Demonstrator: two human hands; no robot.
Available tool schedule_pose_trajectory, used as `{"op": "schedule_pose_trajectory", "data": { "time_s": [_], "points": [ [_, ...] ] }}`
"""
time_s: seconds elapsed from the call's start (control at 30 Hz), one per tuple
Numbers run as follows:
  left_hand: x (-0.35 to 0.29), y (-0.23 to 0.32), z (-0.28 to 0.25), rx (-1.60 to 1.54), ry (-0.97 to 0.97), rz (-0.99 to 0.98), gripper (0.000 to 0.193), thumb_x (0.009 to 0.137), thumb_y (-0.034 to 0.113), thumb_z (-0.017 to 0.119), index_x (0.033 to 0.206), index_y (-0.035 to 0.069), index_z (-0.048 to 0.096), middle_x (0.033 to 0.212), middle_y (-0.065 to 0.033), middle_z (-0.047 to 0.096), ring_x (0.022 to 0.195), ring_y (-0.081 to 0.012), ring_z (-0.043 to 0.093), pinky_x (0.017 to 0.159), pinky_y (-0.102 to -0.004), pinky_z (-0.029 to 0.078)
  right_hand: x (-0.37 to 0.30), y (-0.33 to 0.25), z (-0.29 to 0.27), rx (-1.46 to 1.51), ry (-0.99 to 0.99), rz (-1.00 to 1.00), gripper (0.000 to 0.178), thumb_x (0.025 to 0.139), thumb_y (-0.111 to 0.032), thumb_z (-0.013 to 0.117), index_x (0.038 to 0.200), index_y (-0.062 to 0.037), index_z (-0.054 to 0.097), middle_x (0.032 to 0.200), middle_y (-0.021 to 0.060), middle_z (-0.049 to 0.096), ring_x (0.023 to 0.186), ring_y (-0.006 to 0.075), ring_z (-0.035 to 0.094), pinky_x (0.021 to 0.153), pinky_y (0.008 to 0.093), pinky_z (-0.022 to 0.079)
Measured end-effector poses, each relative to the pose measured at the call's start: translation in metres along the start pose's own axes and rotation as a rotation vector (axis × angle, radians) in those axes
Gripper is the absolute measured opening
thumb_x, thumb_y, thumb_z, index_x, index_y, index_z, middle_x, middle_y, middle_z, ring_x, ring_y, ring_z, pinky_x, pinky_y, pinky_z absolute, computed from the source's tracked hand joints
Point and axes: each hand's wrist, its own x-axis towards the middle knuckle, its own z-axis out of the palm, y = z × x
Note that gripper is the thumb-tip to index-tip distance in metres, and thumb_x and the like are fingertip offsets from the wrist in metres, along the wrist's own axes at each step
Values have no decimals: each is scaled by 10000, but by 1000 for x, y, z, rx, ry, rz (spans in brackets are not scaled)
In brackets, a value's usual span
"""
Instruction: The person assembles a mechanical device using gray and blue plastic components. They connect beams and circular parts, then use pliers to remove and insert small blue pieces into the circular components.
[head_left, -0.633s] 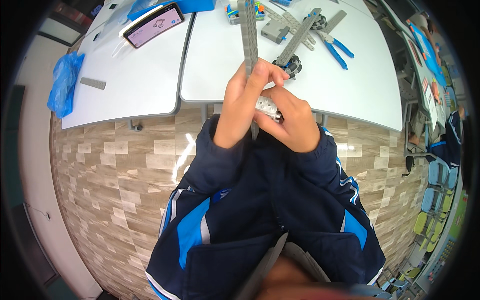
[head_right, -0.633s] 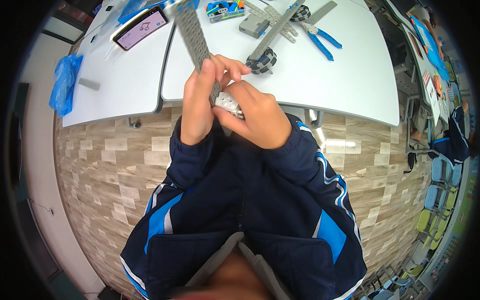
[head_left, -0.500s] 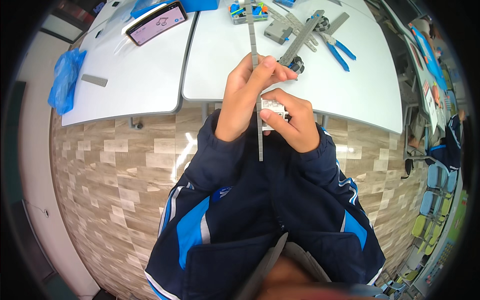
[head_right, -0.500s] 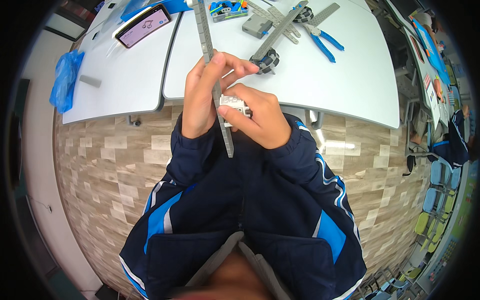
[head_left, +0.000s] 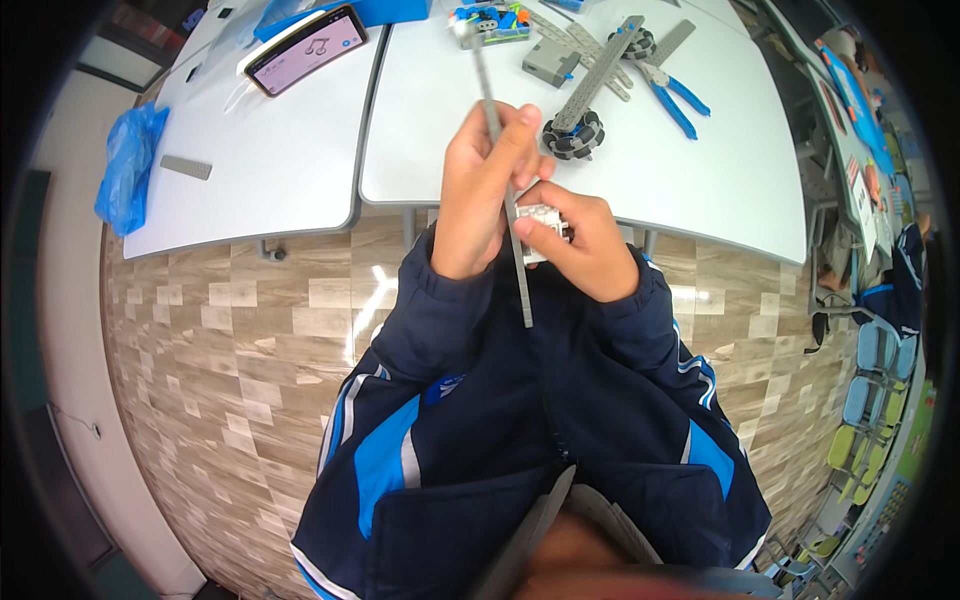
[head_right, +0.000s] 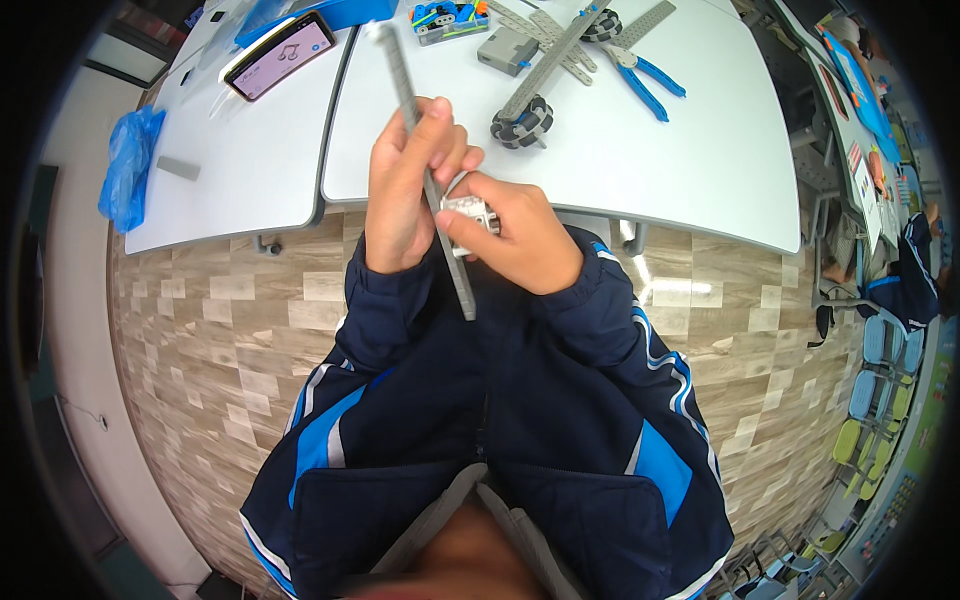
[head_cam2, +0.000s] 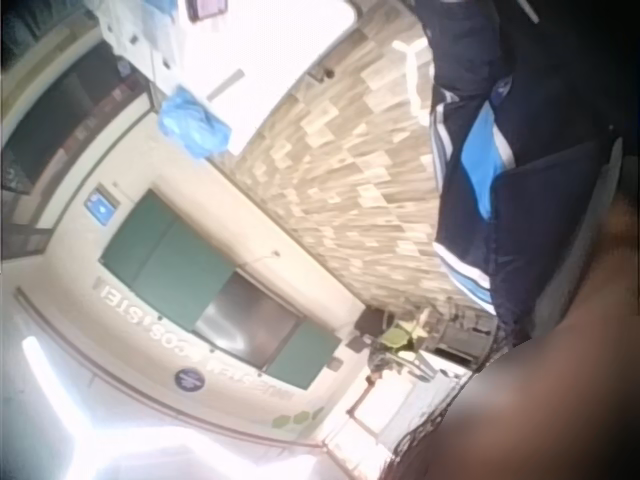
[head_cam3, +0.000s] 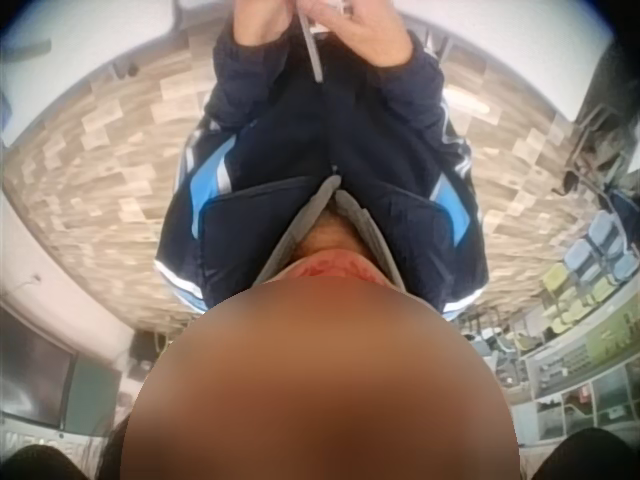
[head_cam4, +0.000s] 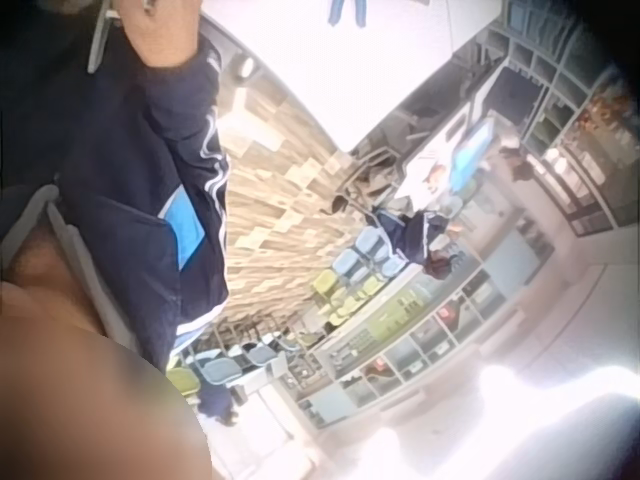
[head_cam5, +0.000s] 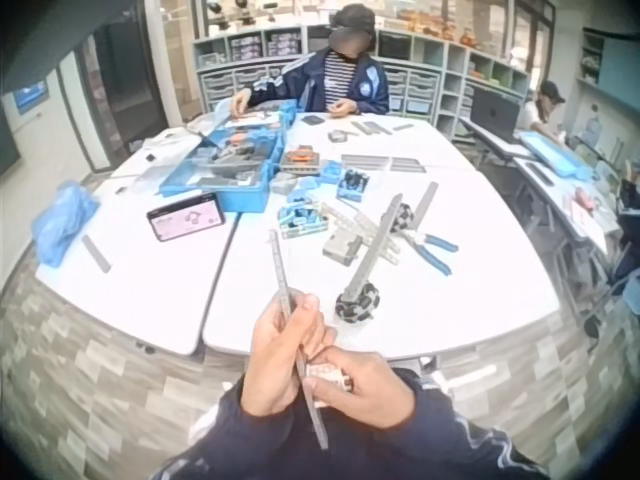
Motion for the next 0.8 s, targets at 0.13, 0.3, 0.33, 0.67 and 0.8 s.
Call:
{"op": "schedule_pose_trajectory", "data": {
  "time_s": [0.13,0.3,0.33,0.67,0.8],
  "points": [
    [0,0,-7,-151,78,137,383,1062,304,495,733,133,399,575,59,304,512,-44,286,549,-237,333,-5,3,9,-35,45,-20,366,843,-262,802,1032,3,634,796,136,683,672,197,676,617,292,504],
    [-5,-5,-16,-309,238,414,374,1076,320,451,751,143,396,586,47,291,521,-71,282,590,-256,329,-10,3,14,-72,214,-109,338,832,-188,805,1044,11,633,879,151,697,693,221,685,637,303,519],
    [-6,-8,-18,-315,289,433,384,1076,335,444,748,139,405,598,37,307,539,-80,300,620,-271,352,-11,3,11,-220,252,-185,328,834,-168,801,1048,13,632,891,154,699,698,230,687,643,302,524],
    [-49,-12,-37,1086,313,894,602,839,-45,640,1412,-40,457,1479,-232,441,1402,-335,409,1151,-495,297,-15,5,0,-385,404,-257,346,861,-128,763,1106,6,559,890,181,712,779,321,731,647,332,553],
    [-43,-10,-38,1280,-116,834,394,803,-54,636,1195,-30,665,1169,-139,705,1185,-334,632,1112,-521,366,-15,5,-2,-396,317,-269,356,854,-127,767,1107,2,552,853,181,702,751,327,726,620,335,550]
  ]
}}
